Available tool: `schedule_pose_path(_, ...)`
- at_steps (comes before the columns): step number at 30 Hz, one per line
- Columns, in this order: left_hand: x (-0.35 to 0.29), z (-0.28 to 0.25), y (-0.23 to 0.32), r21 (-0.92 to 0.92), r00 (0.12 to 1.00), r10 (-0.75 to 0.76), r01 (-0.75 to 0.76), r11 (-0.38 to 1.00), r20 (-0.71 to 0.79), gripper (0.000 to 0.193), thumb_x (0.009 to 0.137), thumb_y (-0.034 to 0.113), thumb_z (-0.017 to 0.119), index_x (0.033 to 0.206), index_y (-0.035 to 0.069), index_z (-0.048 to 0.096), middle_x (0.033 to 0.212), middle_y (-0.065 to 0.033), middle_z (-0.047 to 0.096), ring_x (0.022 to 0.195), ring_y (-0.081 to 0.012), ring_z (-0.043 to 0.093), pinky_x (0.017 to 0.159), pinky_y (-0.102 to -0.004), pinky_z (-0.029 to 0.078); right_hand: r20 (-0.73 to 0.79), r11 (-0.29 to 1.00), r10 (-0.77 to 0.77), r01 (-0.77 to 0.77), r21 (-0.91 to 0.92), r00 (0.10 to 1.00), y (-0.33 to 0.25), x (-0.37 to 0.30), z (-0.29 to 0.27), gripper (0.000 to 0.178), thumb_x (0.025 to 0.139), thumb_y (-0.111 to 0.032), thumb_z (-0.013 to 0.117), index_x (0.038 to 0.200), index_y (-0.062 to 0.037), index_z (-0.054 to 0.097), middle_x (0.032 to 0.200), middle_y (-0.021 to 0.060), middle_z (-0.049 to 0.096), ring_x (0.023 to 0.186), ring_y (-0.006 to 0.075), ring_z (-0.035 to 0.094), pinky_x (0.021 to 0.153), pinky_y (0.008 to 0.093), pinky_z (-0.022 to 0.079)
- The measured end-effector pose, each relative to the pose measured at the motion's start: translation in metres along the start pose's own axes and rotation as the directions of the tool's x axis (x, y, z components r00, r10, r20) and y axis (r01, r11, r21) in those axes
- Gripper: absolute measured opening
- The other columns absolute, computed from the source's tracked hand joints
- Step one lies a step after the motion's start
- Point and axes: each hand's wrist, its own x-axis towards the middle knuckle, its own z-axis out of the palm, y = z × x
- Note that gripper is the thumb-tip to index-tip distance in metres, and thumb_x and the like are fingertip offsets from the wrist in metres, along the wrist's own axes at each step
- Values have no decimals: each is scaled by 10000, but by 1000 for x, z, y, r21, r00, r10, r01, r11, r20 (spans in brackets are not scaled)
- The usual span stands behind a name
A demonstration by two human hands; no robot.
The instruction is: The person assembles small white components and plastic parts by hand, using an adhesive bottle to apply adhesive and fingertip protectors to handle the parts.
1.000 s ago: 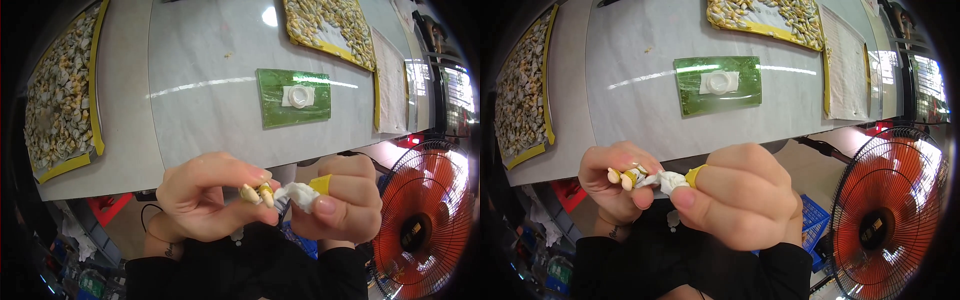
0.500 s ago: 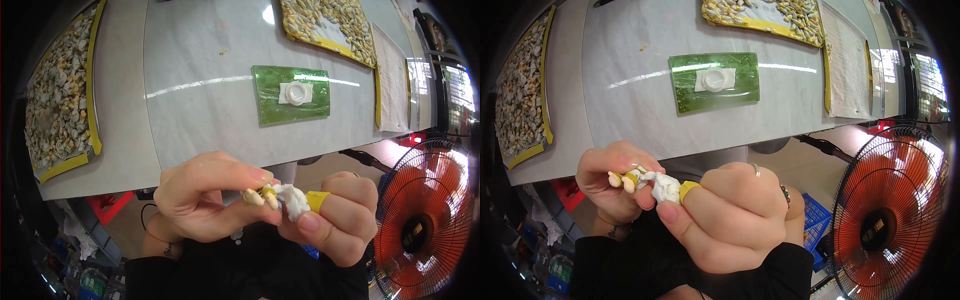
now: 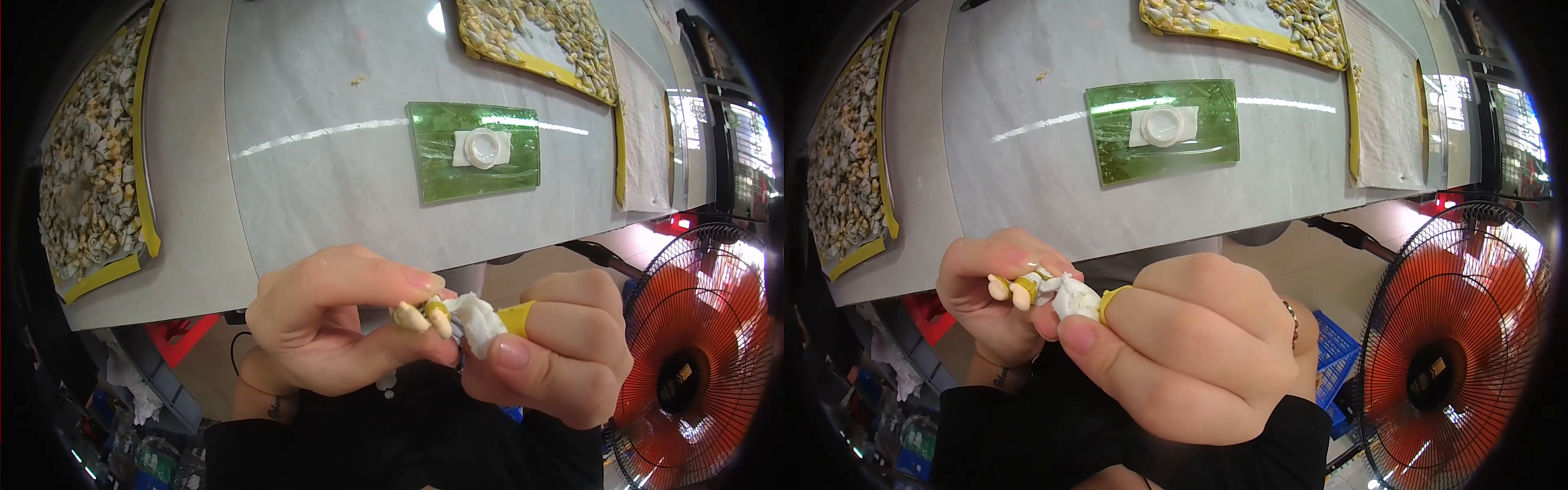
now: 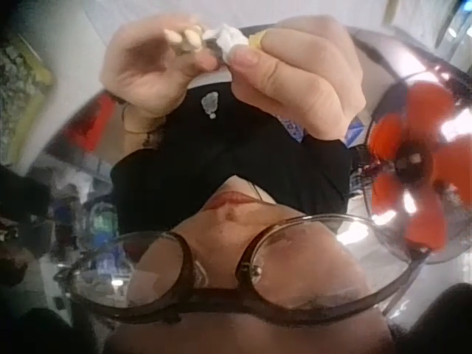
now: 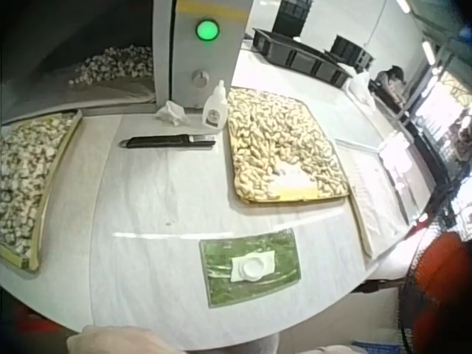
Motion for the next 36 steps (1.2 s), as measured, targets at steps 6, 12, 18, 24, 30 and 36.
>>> schedule_pose_path(6,-1,-1,-1,-322,995,-101,103,941,21,387,635,17,761,948,-52,544,856,-166,627,750,-158,629,656,-235,502,-34,993,-110,109,-41,993,2,-5,3,347,632,-99,741,900,-93,520,756,24,480,636,164,464,429,231,356)
schedule_pose_path(12,0,-3,-1,-315,994,-99,110,943,50,376,637,14,759,940,-57,547,844,-160,633,758,-151,630,666,-230,498,12,998,-50,50,37,999,0,-5,1,337,641,-106,735,913,-91,536,774,34,491,646,170,457,443,248,371)
schedule_pose_path(18,5,-1,-1,-303,996,-59,76,950,65,356,652,-9,739,941,-61,536,837,-161,630,777,-164,632,697,-252,509,177,974,-15,-26,226,984,20,8,-22,323,696,-119,711,917,-87,477,739,36,486,613,158,466,457,235,360)
schedule_pose_path(24,6,10,12,-320,934,-351,312,895,-71,484,609,340,752,865,50,462,657,-100,607,579,-116,585,511,-205,479,-44,783,279,-200,589,959,19,-9,-3,293,646,-21,675,857,-60,475,710,59,520,592,169,485,490,248,374)
schedule_pose_path(30,7,12,12,-341,931,-351,298,892,-105,478,620,336,753,866,54,456,655,-100,605,549,-108,575,475,-177,465,-68,723,377,-247,645,924,14,-13,6,313,562,71,675,832,-43,566,729,66,562,629,203,534,556,276,418)
schedule_pose_path(36,1,-5,-3,-609,979,-166,206,766,122,354,680,11,713,960,-39,504,903,-152,594,833,-223,630,728,-304,534,-43,721,345,-236,651,938,14,-11,2,314,529,77,688,811,-39,613,739,62,584,629,197,539,547,281,428)
